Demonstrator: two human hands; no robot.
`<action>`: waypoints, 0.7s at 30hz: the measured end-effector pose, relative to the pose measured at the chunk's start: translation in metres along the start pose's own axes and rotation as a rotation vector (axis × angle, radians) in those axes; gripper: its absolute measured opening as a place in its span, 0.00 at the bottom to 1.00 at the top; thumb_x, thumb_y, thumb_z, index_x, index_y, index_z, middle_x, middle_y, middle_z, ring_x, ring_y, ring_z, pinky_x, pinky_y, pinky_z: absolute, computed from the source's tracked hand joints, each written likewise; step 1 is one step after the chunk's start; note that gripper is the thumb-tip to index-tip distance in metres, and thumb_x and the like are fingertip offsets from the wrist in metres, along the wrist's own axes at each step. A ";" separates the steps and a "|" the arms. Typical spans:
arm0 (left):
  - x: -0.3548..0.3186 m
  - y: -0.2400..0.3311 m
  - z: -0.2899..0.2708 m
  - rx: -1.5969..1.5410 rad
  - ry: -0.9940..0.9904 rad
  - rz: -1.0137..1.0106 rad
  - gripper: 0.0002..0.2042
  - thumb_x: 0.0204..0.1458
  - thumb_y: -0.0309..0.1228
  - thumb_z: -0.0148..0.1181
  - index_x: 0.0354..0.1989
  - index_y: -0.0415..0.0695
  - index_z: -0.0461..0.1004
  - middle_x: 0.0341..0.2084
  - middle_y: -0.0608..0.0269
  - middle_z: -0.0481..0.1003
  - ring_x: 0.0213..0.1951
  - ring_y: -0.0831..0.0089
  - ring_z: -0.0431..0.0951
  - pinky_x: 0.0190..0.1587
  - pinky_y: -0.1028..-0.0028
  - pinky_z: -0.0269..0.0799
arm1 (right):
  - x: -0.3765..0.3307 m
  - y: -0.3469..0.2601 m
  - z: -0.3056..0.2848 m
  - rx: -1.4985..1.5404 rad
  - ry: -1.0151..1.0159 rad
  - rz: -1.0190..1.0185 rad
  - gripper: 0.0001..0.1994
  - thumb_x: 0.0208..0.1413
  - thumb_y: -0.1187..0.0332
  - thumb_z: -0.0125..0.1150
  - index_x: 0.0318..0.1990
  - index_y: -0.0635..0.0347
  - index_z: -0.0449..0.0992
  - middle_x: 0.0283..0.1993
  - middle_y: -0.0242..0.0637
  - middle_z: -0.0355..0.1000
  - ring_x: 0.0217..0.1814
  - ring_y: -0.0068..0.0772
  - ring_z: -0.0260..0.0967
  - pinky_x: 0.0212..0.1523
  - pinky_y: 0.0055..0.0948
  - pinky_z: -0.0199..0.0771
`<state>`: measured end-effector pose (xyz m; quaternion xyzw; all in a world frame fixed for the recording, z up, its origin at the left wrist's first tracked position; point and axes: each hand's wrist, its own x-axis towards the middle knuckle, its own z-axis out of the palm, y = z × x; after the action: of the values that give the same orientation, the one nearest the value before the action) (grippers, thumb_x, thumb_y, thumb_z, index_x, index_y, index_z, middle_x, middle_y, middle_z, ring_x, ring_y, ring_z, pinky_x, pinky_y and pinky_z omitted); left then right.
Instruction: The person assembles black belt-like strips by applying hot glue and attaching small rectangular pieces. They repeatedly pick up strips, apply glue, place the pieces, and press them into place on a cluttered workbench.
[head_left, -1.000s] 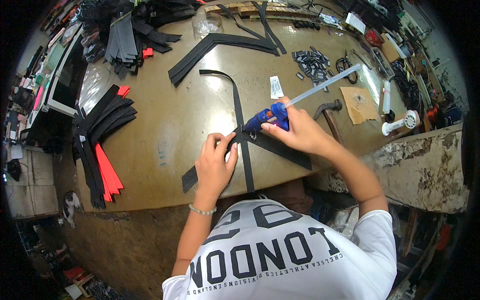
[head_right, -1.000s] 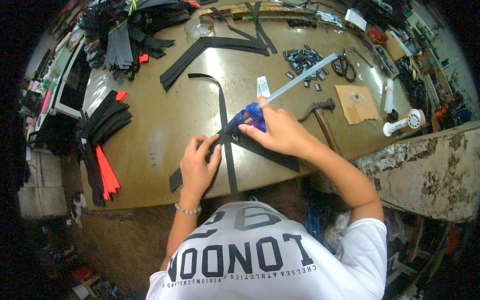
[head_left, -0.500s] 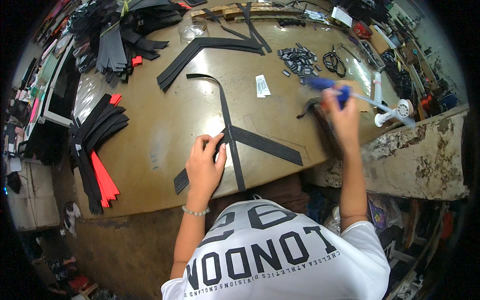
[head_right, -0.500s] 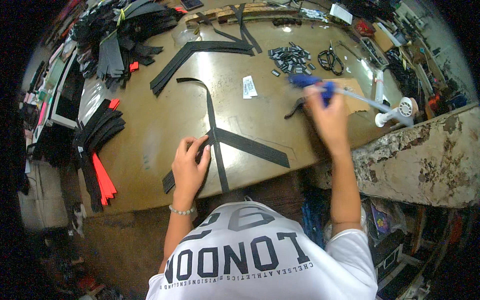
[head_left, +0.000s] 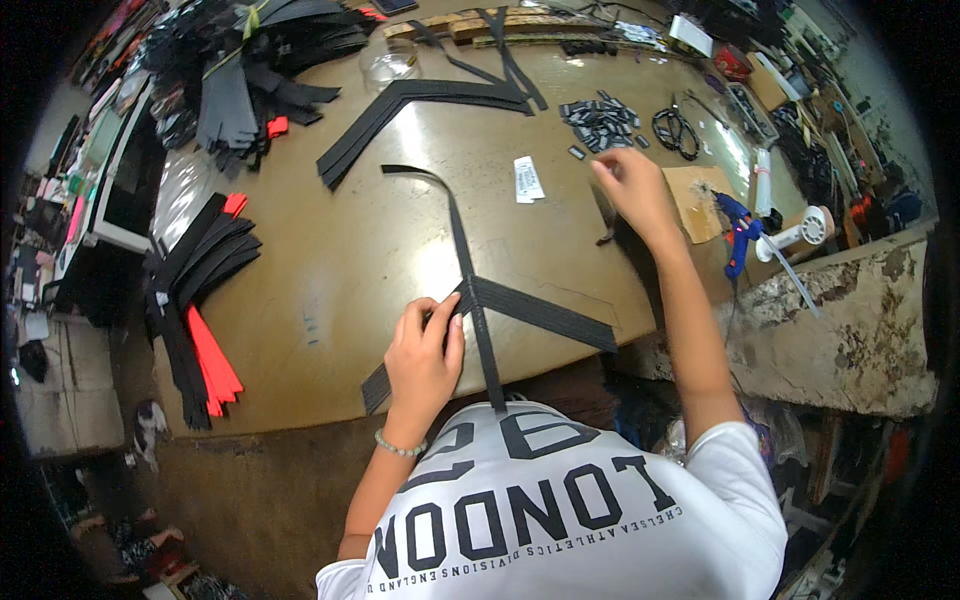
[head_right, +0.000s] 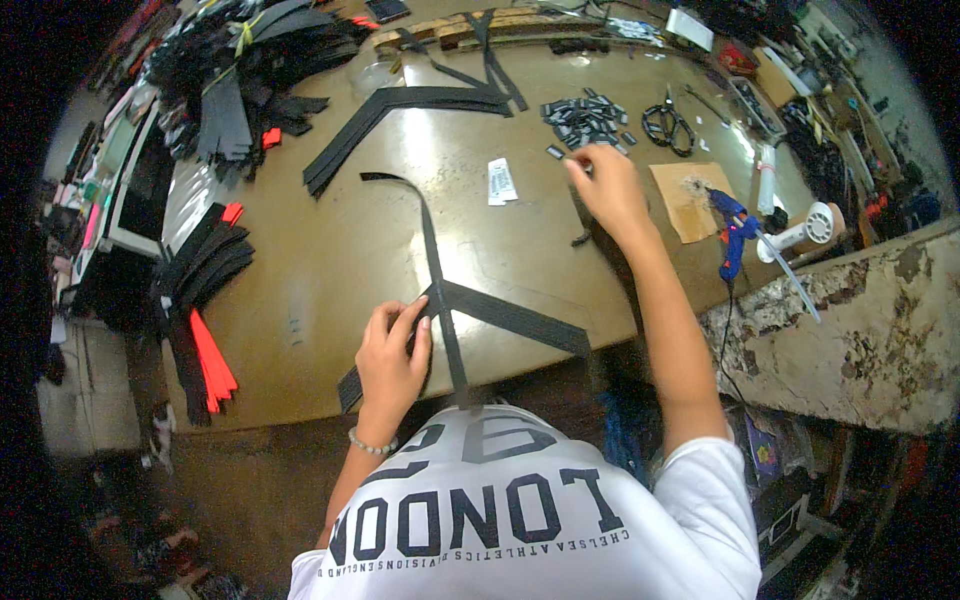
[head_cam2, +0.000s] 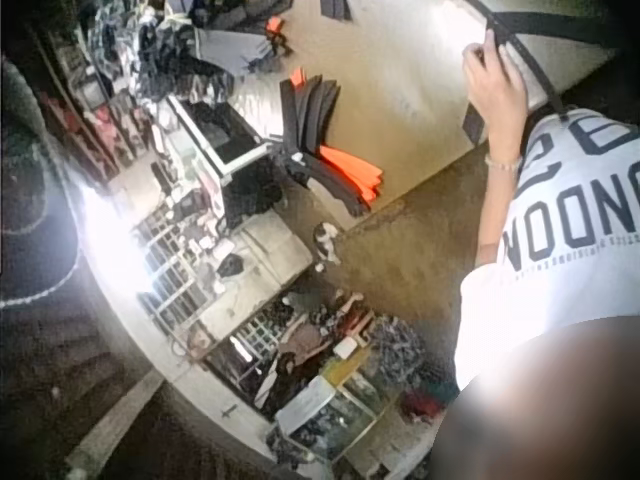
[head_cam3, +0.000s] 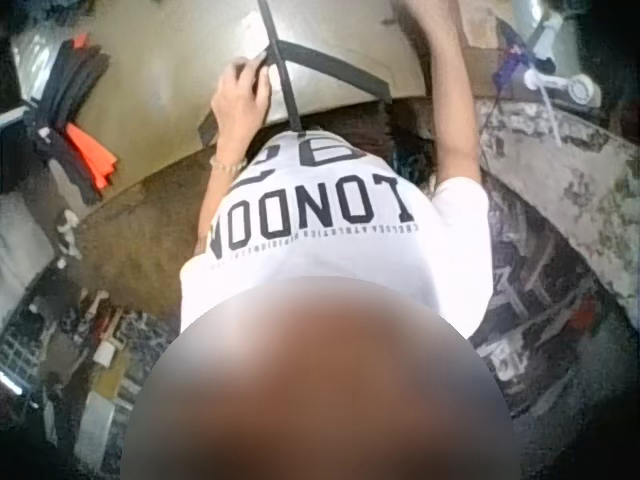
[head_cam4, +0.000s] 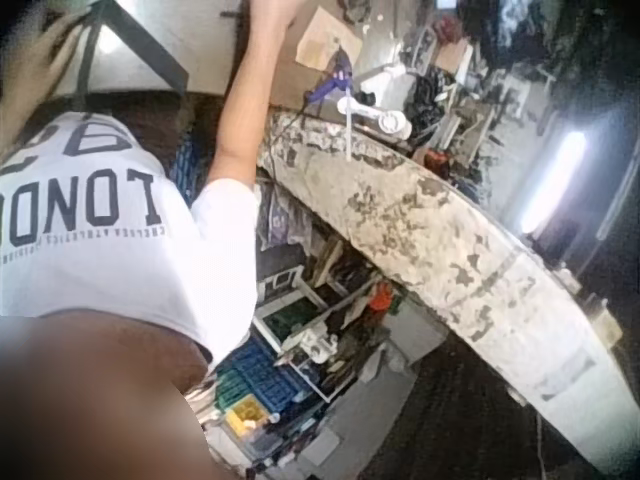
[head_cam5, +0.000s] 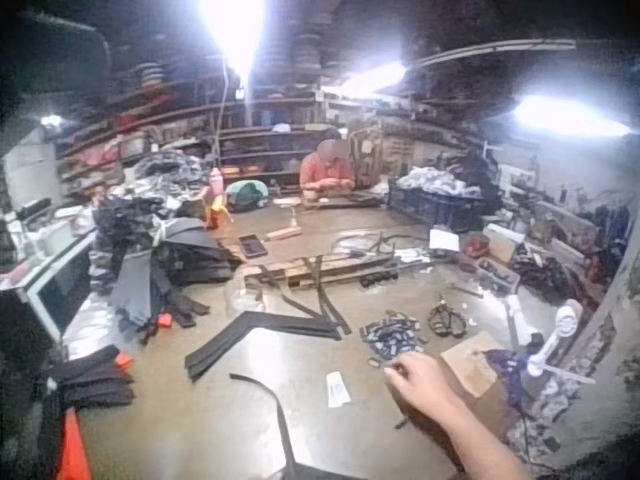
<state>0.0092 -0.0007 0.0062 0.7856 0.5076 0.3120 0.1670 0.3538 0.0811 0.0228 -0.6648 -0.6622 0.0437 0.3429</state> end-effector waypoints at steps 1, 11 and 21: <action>0.000 0.000 0.000 0.000 0.003 0.001 0.12 0.55 0.28 0.60 0.47 0.46 0.79 0.37 0.57 0.73 0.36 0.60 0.76 0.38 0.66 0.73 | 0.015 0.009 0.017 -0.077 -0.021 0.058 0.11 0.57 0.66 0.60 0.36 0.67 0.77 0.39 0.51 0.75 0.43 0.53 0.73 0.45 0.42 0.73; -0.001 0.000 -0.005 -0.187 0.126 -0.089 0.09 0.53 0.27 0.63 0.42 0.43 0.81 0.34 0.60 0.74 0.33 0.66 0.76 0.34 0.71 0.72 | -0.010 -0.065 0.026 0.550 -0.146 0.320 0.07 0.59 0.68 0.61 0.37 0.63 0.74 0.28 0.29 0.72 0.29 0.19 0.68 0.31 0.22 0.69; 0.014 0.008 -0.015 -0.610 -0.087 -0.467 0.09 0.53 0.31 0.68 0.36 0.36 0.82 0.28 0.65 0.79 0.28 0.83 0.71 0.30 0.81 0.67 | -0.110 -0.161 0.047 1.210 -0.391 0.497 0.10 0.60 0.76 0.61 0.47 0.72 0.75 0.45 0.42 0.76 0.42 0.25 0.76 0.45 0.23 0.80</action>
<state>0.0096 0.0080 0.0266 0.5754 0.5492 0.3688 0.4809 0.1797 -0.0180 0.0261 -0.4683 -0.3986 0.6031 0.5081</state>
